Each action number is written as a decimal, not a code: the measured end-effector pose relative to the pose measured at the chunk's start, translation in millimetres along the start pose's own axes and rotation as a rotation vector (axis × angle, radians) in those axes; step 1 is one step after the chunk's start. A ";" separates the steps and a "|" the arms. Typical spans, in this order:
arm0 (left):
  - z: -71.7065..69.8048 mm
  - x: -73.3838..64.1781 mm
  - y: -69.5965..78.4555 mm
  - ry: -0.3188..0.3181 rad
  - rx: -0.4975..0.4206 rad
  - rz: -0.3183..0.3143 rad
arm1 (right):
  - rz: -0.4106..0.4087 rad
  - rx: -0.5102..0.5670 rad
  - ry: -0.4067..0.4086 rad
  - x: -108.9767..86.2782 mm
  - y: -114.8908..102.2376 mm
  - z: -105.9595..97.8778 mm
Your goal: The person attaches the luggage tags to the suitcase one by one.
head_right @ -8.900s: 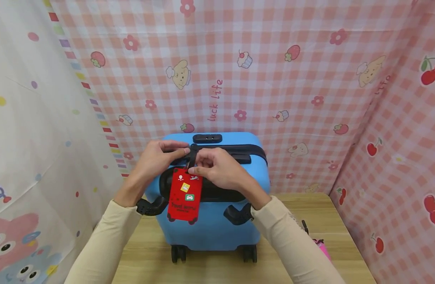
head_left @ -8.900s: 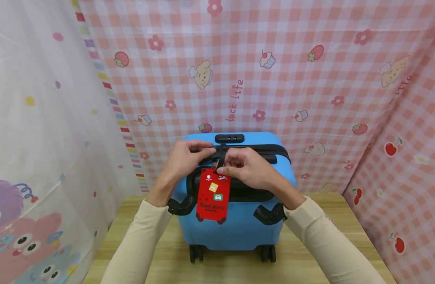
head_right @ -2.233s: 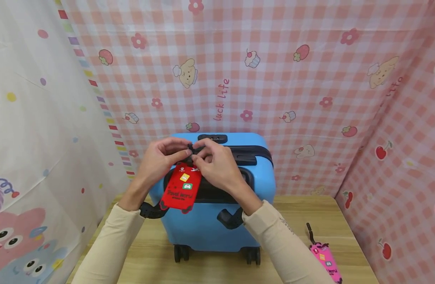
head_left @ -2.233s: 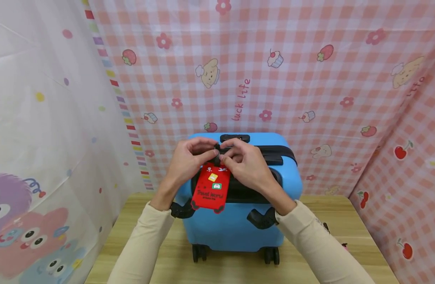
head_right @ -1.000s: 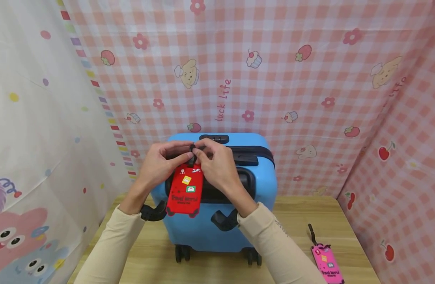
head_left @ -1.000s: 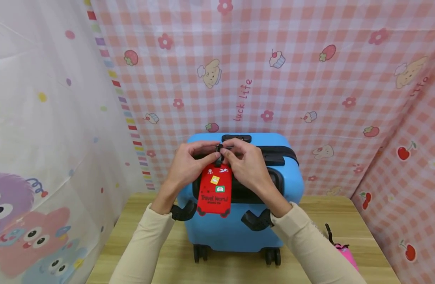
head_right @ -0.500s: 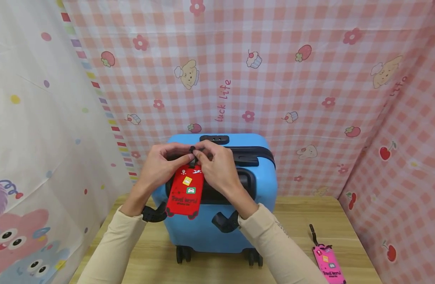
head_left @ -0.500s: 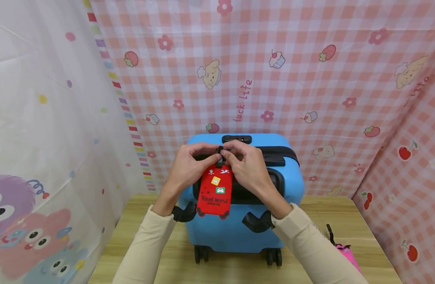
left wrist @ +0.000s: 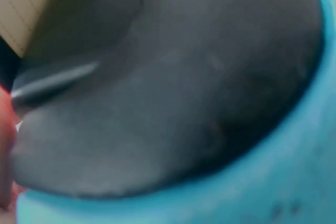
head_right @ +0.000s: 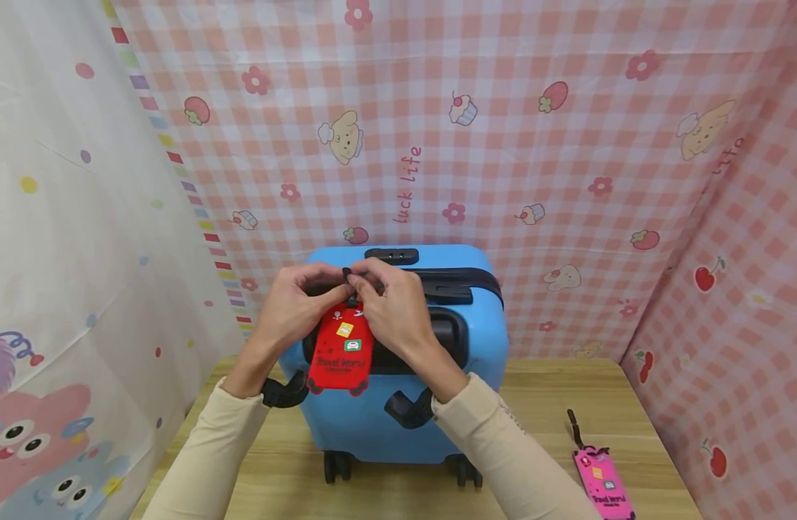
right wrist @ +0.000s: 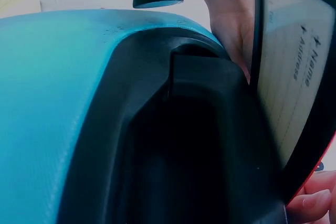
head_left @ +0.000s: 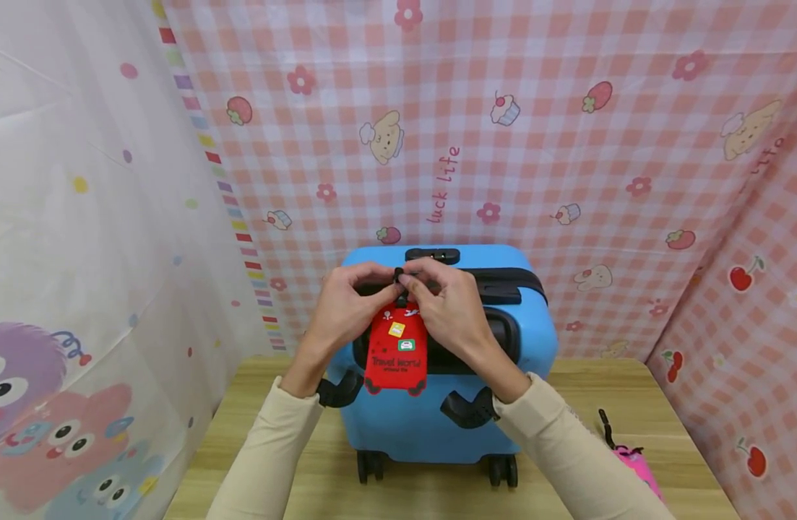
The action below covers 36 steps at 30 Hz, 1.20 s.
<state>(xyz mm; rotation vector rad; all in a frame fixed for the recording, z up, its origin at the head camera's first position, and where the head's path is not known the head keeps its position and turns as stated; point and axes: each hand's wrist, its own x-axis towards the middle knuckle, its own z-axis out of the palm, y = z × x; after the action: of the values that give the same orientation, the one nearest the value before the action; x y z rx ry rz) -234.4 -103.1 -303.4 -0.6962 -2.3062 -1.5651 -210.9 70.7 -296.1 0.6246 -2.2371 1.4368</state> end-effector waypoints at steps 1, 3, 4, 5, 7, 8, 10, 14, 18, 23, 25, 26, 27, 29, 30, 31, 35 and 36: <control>0.0 0.1 -0.3 0.000 0.007 0.003 | -0.010 0.003 0.004 0.0 0.2 0.3; 0.3 0.4 -0.8 0.000 0.010 0.006 | -0.022 0.008 0.011 0.0 0.7 0.8; 0.4 0.6 -1.0 0.000 0.008 0.005 | -0.026 0.010 0.014 -0.1 1.0 0.8; 0.5 0.8 -1.3 0.000 0.008 0.004 | -0.026 0.015 0.016 -0.2 1.1 0.9; 0.3 1.0 -2.3 0.000 0.009 0.002 | -0.026 0.026 0.015 -0.2 1.6 1.0; 0.2 1.0 -2.5 -0.001 0.008 -0.002 | -0.026 0.032 0.013 -0.3 2.0 1.2; 0.0 0.9 -3.1 -0.002 0.007 -0.011 | -0.031 0.044 0.009 -0.2 2.7 1.7; -0.6 1.2 -2.5 -0.014 0.008 -0.022 | -0.061 0.053 0.015 -0.2 4.4 2.1; -1.3 2.0 -1.5 -0.033 0.000 -0.025 | -0.092 0.052 0.019 -0.5 4.7 1.0; -2.1 2.6 -0.8 -0.052 -0.012 -0.038 | -0.106 0.057 0.008 0.3 4.4 -1.7; -2.1 2.4 -0.6 -0.058 -0.015 -0.042 | -0.119 0.047 0.001 0.9 4.3 -3.7; -2.1 2.3 -0.7 -0.060 -0.016 -0.041 | -0.127 0.039 -0.001 1.3 4.3 -4.7; -2.0 2.0 -0.6 -0.060 -0.015 -0.040 | -0.136 0.032 -0.004 1.5 4.4 -5.6; -2.1 1.7 -1.2 -0.058 -0.010 -0.032 | -0.156 0.018 -0.008 1.8 4.8 -7.1; -2.1 1.6 -1.5 -0.055 -0.002 -0.024 | -0.166 0.010 -0.009 1.9 5.1 -7.6; -2.1 1.5 -1.7 -0.051 0.008 -0.015 | -0.177 0.002 -0.008 1.7 5.5 -8.0; -2.9 1.0 -1.3 -0.031 0.051 0.007 | -0.198 -0.006 -0.012 0.0 7.6 -8.6; -3.0 0.8 -0.8 -0.029 0.054 0.007 | -0.201 -0.005 -0.016 -0.4 8.3 -8.7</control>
<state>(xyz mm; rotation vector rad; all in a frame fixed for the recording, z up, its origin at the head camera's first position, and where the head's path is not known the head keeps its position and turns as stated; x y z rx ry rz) -235.7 -105.9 -302.6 -0.7169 -2.3553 -1.4930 -214.4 81.8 -299.0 0.8357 -2.1206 1.3297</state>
